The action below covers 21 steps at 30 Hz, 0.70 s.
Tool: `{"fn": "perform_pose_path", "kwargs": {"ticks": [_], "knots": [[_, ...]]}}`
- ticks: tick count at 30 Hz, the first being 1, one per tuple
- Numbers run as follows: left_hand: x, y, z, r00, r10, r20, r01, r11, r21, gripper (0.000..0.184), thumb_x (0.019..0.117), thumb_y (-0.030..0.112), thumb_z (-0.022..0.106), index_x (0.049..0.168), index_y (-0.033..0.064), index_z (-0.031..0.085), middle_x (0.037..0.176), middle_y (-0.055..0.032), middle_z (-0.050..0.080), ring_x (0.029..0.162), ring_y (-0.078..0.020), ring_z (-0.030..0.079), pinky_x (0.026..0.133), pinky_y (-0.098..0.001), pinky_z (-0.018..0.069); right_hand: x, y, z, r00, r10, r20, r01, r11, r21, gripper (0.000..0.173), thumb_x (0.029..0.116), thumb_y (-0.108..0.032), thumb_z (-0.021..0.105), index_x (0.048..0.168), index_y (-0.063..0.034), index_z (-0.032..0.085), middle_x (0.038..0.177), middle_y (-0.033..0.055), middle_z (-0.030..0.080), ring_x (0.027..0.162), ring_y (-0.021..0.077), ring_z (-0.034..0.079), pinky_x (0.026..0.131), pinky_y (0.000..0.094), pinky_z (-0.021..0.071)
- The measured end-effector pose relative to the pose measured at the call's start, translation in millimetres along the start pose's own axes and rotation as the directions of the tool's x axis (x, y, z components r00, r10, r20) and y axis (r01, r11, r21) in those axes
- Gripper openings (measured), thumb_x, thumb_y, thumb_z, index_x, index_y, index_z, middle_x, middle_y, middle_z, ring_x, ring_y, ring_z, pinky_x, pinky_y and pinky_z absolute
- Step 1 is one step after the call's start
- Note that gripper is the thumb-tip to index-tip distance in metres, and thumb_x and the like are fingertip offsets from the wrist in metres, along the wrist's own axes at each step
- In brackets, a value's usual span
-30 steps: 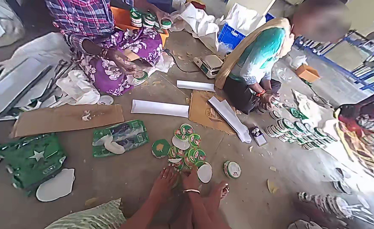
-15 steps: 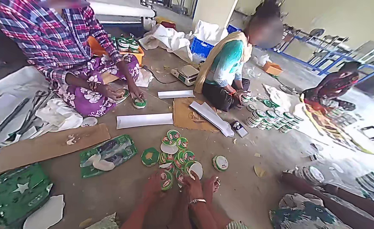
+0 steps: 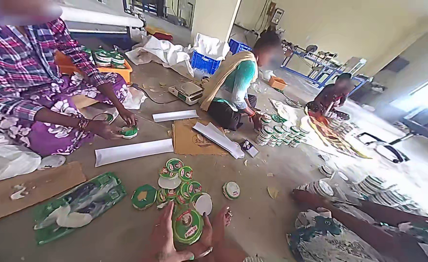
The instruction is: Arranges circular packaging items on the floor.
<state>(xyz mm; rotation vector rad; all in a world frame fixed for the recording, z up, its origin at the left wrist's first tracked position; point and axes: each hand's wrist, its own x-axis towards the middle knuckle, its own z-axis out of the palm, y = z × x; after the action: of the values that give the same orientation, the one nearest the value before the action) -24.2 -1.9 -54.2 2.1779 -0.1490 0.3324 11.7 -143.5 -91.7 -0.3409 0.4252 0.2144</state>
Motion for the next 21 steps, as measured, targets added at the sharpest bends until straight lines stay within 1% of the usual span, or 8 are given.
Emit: {"fn": "perform_pose_path", "kwargs": {"ticks": [4, 6, 8, 9, 11, 13, 16, 21], "knots": [[1.1, -26.0, -45.0, 0.997, 0.07, -0.033, -0.069, 0.997, 0.039, 0.131, 0.0631, 0.064, 0.085, 0.15, -0.0164, 0.029, 0.152, -0.0413, 0.036, 0.142, -0.0564, 0.036, 0.114, -0.0693, 0.0302, 24.9, -84.6, 1.0, 0.98, -0.179, 0.085, 0.187, 0.978, -0.094, 0.049, 0.1006, -0.049, 0.036, 0.114, -0.0115, 0.064, 0.1, 0.01, 0.074, 0.093, 0.0242, 0.072, 0.079, 0.0462, 0.0618], [-4.8, -37.4, -82.1, 0.999, -0.026, 0.045, 0.023, 0.998, 0.055, 0.121, 0.0709, 0.049, 0.086, 0.15, -0.0196, 0.026, 0.152, -0.0469, 0.029, 0.142, -0.0636, 0.029, 0.114, -0.0743, 0.0246, 33.0, -147.3, 27.4, 0.912, -0.387, 0.139, 0.411, 0.857, -0.31, 0.044, 0.1024, -0.036, 0.03, 0.135, -0.0162, 0.051, 0.11, 0.0053, 0.072, 0.095, 0.019, 0.072, 0.078, 0.0398, 0.062], [-11.5, -53.8, -103.7, 0.978, -0.199, 0.067, 0.189, 0.973, 0.129, 0.115, 0.0729, 0.04, 0.086, 0.151, -0.019, 0.025, 0.152, -0.0475, 0.028, 0.14, -0.0666, 0.029, 0.113, -0.0733, 0.0262, 43.8, -202.7, 50.4, 0.788, -0.527, 0.317, 0.59, 0.501, -0.633, 0.061, 0.0995, -0.022, 0.031, 0.158, -0.0086, 0.019, 0.141, 0.0056, 0.057, 0.116, 0.0104, 0.063, 0.093, 0.0303, 0.0552], [-14.4, -60.7, -107.7, 0.942, -0.326, 0.077, 0.312, 0.938, 0.152, 0.116, 0.074, 0.038, 0.085, 0.154, -0.0161, 0.021, 0.155, -0.0456, 0.024, 0.142, -0.0656, 0.025, 0.116, -0.0713, 0.0237, 48.6, -222.0, 60.6, 0.753, -0.533, 0.386, 0.57, 0.236, -0.787, 0.073, 0.0958, -0.018, 0.037, 0.161, -0.0011, 0.008, 0.155, 0.0137, 0.042, 0.132, 0.0129, 0.051, 0.105, 0.0304, 0.0462], [-13.9, -71.9, -104.9, 0.88, -0.471, 0.058, 0.456, 0.873, 0.176, 0.118, 0.0764, 0.035, 0.085, 0.157, -0.0143, 0.013, 0.157, -0.046, 0.017, 0.144, -0.0656, 0.021, 0.118, -0.0698, 0.0206, 65.3, -236.1, 73.6, 0.744, -0.501, 0.442, 0.32, -0.314, -0.894, 0.081, 0.0926, -0.023, 0.051, 0.159, 0.0085, 0.017, 0.158, 0.0279, 0.038, 0.147, 0.0379, 0.036, 0.115, 0.055, 0.0326], [-6.9, -86.1, -91.1, 0.893, -0.449, -0.014, 0.444, 0.877, 0.186, 0.119, 0.0759, 0.037, 0.086, 0.157, -0.0135, 0.014, 0.158, -0.0449, 0.019, 0.144, -0.0645, 0.024, 0.117, -0.0698, 0.0223, 96.6, -219.0, 66.6, 0.826, -0.474, 0.306, -0.081, -0.637, -0.767, 0.076, 0.0959, -0.027, 0.062, 0.161, -0.0073, 0.029, 0.159, 0.0224, 0.04, 0.147, 0.0494, 0.033, 0.109, 0.0733, 0.031], [14.4, -88.8, -69.0, 0.915, -0.403, -0.023, 0.399, 0.896, 0.195, 0.115, 0.0727, 0.034, 0.085, 0.156, -0.0125, 0.021, 0.159, -0.0421, 0.021, 0.147, -0.0605, 0.021, 0.118, -0.0698, 0.0191, 145.9, -182.5, -4.0, 0.853, -0.506, 0.128, -0.345, -0.73, -0.59, 0.076, 0.0962, -0.035, 0.064, 0.163, -0.0214, 0.03, 0.164, 0.0148, 0.035, 0.151, 0.0472, 0.027, 0.108, 0.0792, 0.0241], [34.7, -109.3, -54.3, 0.813, -0.574, 0.096, 0.541, 0.806, 0.24, 0.112, 0.0792, 0.037, 0.084, 0.161, -0.0025, 0.019, 0.165, -0.0313, 0.02, 0.154, -0.0478, 0.017, 0.123, -0.0615, 0.0161, 147.8, -185.3, -15.3, 0.871, -0.462, 0.169, -0.27, -0.736, -0.62, 0.082, 0.0975, -0.039, 0.063, 0.164, -0.0108, 0.024, 0.165, 0.0221, 0.031, 0.151, 0.051, 0.025, 0.105, 0.0815, 0.0258]]}}
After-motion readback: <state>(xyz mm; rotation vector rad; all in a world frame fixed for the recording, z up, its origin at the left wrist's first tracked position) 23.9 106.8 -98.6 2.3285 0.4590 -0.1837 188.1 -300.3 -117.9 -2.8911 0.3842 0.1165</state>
